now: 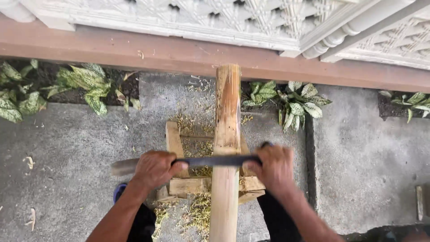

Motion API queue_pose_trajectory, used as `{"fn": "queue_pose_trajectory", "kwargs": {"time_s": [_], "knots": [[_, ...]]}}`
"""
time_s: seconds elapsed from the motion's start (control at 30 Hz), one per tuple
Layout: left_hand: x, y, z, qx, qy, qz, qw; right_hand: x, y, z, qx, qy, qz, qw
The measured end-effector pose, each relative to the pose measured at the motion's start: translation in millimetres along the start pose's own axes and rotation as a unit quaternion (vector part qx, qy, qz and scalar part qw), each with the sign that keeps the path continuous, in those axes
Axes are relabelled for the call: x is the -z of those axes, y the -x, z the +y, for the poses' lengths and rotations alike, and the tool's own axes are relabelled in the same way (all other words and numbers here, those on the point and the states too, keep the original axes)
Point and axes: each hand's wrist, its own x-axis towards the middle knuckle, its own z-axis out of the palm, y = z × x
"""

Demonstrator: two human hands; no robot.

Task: The recorder uses a machete to shave and scrape the outer layer of a bamboo pole positioned on a wooden stand.

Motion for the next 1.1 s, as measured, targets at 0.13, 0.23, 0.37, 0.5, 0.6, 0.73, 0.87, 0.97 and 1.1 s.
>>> {"fn": "queue_pose_trajectory", "kwargs": {"time_s": [0.13,0.23,0.37,0.5,0.6,0.73,0.87,0.97,1.1], "knots": [[32.7,30.0,22.4,-0.033,-0.004,-0.046,0.998,-24.0,40.3,-1.5,-0.082,-0.059,-0.045,0.994],[73.9,14.1,55.0,0.065,-0.025,-0.091,0.993,-28.3,8.9,25.2,-0.016,-0.101,0.035,0.994],[85.9,5.6,70.6,0.068,-0.109,0.029,0.991,-17.8,-29.7,40.8,-0.031,-0.124,0.004,0.992],[107.3,15.6,88.7,0.092,-0.125,-0.024,0.988,-41.8,-12.3,47.2,0.016,-0.174,0.045,0.984],[109.9,12.8,99.7,0.131,-0.174,-0.014,0.976,-20.9,-29.6,43.6,-0.024,-0.141,0.008,0.990],[56.7,29.1,65.7,0.065,-0.118,0.004,0.991,-37.5,1.7,39.3,0.021,-0.140,0.077,0.987],[57.4,18.0,68.0,0.096,-0.161,0.045,0.981,-24.8,-31.7,46.7,0.047,-0.137,0.086,0.986],[68.0,44.9,93.6,0.139,-0.107,-0.017,0.984,-8.7,-13.9,32.6,0.021,-0.119,-0.013,0.993],[46.1,111.3,108.4,0.167,-0.052,-0.118,0.977,-37.2,91.4,5.4,0.023,-0.154,0.011,0.988]]}}
